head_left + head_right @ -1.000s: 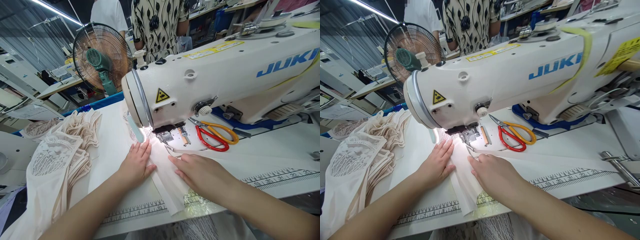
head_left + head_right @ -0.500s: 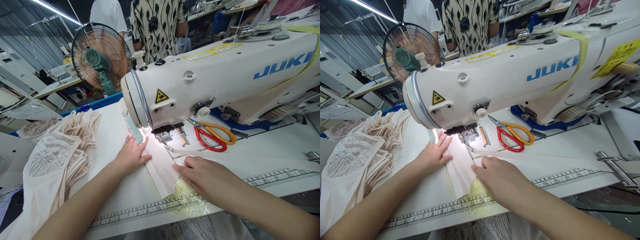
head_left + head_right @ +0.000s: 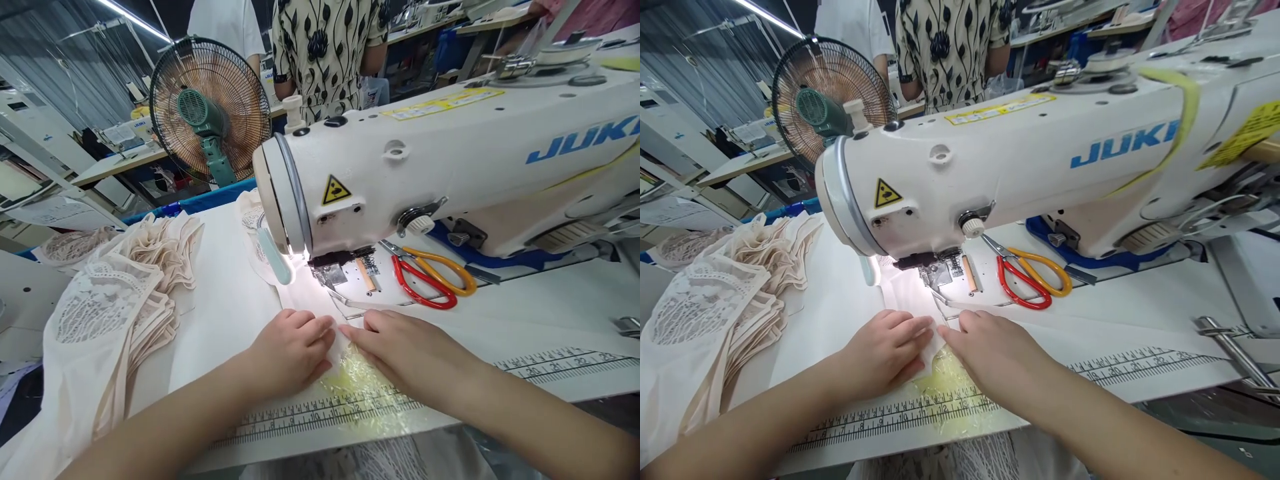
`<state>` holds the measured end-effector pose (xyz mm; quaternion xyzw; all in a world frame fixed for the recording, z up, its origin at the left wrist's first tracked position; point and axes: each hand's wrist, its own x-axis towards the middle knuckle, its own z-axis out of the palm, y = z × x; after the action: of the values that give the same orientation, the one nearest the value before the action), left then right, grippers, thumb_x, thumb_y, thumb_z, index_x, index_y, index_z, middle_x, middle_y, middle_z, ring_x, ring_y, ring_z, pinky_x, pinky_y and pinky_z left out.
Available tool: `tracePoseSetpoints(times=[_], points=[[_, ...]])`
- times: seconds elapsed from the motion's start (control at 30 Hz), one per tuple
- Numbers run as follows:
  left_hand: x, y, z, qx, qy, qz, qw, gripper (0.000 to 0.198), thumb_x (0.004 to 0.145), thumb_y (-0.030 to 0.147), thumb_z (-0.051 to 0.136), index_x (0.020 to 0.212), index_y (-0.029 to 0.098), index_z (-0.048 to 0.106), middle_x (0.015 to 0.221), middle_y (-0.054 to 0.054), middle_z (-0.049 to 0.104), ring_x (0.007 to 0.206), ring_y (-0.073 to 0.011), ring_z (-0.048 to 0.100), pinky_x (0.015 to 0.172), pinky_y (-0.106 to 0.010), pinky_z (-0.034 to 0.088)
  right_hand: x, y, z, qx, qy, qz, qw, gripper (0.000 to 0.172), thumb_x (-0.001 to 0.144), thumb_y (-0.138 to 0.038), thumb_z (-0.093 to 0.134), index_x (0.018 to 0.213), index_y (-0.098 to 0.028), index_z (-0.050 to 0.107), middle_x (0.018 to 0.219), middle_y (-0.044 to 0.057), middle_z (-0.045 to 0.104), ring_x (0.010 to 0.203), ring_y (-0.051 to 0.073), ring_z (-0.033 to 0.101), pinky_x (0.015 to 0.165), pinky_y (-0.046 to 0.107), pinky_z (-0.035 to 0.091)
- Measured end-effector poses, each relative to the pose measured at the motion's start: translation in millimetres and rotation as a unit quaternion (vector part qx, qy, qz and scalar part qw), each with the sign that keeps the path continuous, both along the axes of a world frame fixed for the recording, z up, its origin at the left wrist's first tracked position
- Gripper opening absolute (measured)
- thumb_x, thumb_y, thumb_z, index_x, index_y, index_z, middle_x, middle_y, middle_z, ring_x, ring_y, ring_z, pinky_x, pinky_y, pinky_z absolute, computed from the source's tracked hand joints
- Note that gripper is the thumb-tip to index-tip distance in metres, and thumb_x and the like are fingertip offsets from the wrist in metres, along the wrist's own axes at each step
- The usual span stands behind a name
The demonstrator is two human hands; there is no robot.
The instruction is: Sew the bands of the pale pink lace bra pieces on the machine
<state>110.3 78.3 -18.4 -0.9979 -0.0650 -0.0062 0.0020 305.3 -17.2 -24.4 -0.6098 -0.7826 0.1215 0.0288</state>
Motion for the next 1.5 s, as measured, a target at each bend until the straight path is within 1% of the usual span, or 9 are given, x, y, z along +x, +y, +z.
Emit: tracePoseSetpoints(times=[0.13, 0.27, 0.4, 0.6, 0.83, 1.0, 1.1, 1.3, 1.5], points=[[-1.4, 9.8, 0.6, 0.011, -0.021, -0.012, 1.000, 0.031, 0.088, 0.024, 0.041, 0.115, 0.014, 0.053, 0.121, -0.008, 0.056, 0.092, -0.0194, 0.054, 0.074, -0.035, 0.045, -4.0, 7.8, 9.2, -0.006, -0.023, -0.006, 1.000, 0.036, 0.081, -0.011, 0.048, 0.112, -0.025, 0.059, 0.072, 0.002, 0.055, 0.067, 0.016, 0.051, 0.049, 0.025, 0.019], [0.4, 16.2, 0.9, 0.025, -0.062, -0.019, 0.998, 0.025, 0.090, 0.018, 0.040, 0.108, 0.017, 0.058, 0.114, -0.005, 0.061, 0.088, -0.0175, 0.056, 0.074, -0.035, 0.044, -6.9, 13.9, 14.1, -0.018, -0.036, -0.022, 0.999, 0.036, 0.083, -0.016, 0.047, 0.116, -0.027, 0.057, 0.069, 0.002, 0.058, 0.062, 0.016, 0.053, 0.046, 0.025, 0.016], [3.2, 21.7, 1.5, 0.023, -0.093, -0.035, 0.995, 0.023, 0.090, 0.014, 0.040, 0.099, 0.018, 0.061, 0.108, -0.004, 0.064, 0.090, -0.0172, 0.055, 0.081, -0.036, 0.044, -8.9, 20.8, 15.7, -0.032, -0.056, -0.033, 0.997, 0.037, 0.087, -0.024, 0.043, 0.123, -0.030, 0.052, 0.068, 0.002, 0.060, 0.057, 0.016, 0.055, 0.044, 0.026, 0.014], [4.1, 33.5, -1.2, 0.007, -0.109, -0.058, 0.992, 0.023, 0.092, 0.017, 0.039, 0.101, 0.015, 0.060, 0.109, -0.007, 0.065, 0.099, -0.0180, 0.057, 0.092, -0.041, 0.043, -11.8, 29.6, 18.1, -0.042, -0.081, -0.027, 0.995, 0.039, 0.088, -0.024, 0.043, 0.127, -0.026, 0.049, 0.065, 0.003, 0.064, 0.055, 0.017, 0.057, 0.042, 0.025, 0.017], [2.5, 51.5, -5.4, -0.015, -0.090, -0.059, 0.994, 0.026, 0.092, 0.016, 0.038, 0.107, 0.014, 0.059, 0.114, -0.008, 0.063, 0.105, -0.0202, 0.056, 0.085, -0.040, 0.048, -19.1, 34.4, 19.7, -0.035, -0.127, -0.031, 0.991, 0.046, 0.087, -0.024, 0.042, 0.133, -0.019, 0.043, 0.054, 0.004, 0.059, 0.047, 0.015, 0.053, 0.043, 0.023, 0.023], [1.5, 56.7, 0.4, 0.015, -0.109, -0.057, 0.992, 0.027, 0.092, 0.015, 0.036, 0.104, 0.012, 0.060, 0.111, -0.007, 0.065, 0.101, -0.0205, 0.059, 0.070, -0.033, 0.052, -27.8, 39.7, 14.8, -0.015, -0.153, -0.031, 0.988, 0.047, 0.089, -0.027, 0.040, 0.134, -0.015, 0.041, 0.051, 0.005, 0.058, 0.044, 0.018, 0.054, 0.039, 0.025, 0.024], [1.6, 61.0, 2.6, 0.033, -0.115, -0.061, 0.991, 0.028, 0.092, 0.012, 0.034, 0.106, 0.012, 0.058, 0.112, -0.008, 0.064, 0.099, -0.0205, 0.060, 0.068, -0.033, 0.051, -33.9, 43.7, 17.2, -0.031, -0.167, -0.037, 0.985, 0.050, 0.090, -0.029, 0.039, 0.137, -0.014, 0.037, 0.050, 0.006, 0.058, 0.045, 0.020, 0.057, 0.038, 0.025, 0.026], [3.5, 74.3, -2.8, 0.058, -0.114, -0.083, 0.988, 0.025, 0.090, 0.014, 0.041, 0.109, 0.011, 0.057, 0.115, -0.009, 0.063, 0.102, -0.0240, 0.058, 0.088, -0.047, 0.046, -39.8, 46.4, 19.9, -0.039, -0.166, -0.055, 0.984, 0.049, 0.090, -0.029, 0.039, 0.137, -0.015, 0.038, 0.051, 0.006, 0.059, 0.046, 0.020, 0.059, 0.038, 0.024, 0.028], [-0.1, 82.9, -9.2, 0.078, -0.114, -0.045, 0.989, 0.026, 0.089, 0.015, 0.042, 0.110, 0.013, 0.057, 0.117, -0.008, 0.062, 0.102, -0.0236, 0.057, 0.092, -0.048, 0.042, -36.4, 35.2, 10.5, -0.009, -0.144, -0.064, 0.987, 0.046, 0.089, -0.025, 0.043, 0.134, -0.016, 0.042, 0.053, 0.004, 0.060, 0.048, 0.018, 0.059, 0.038, 0.025, 0.021]])
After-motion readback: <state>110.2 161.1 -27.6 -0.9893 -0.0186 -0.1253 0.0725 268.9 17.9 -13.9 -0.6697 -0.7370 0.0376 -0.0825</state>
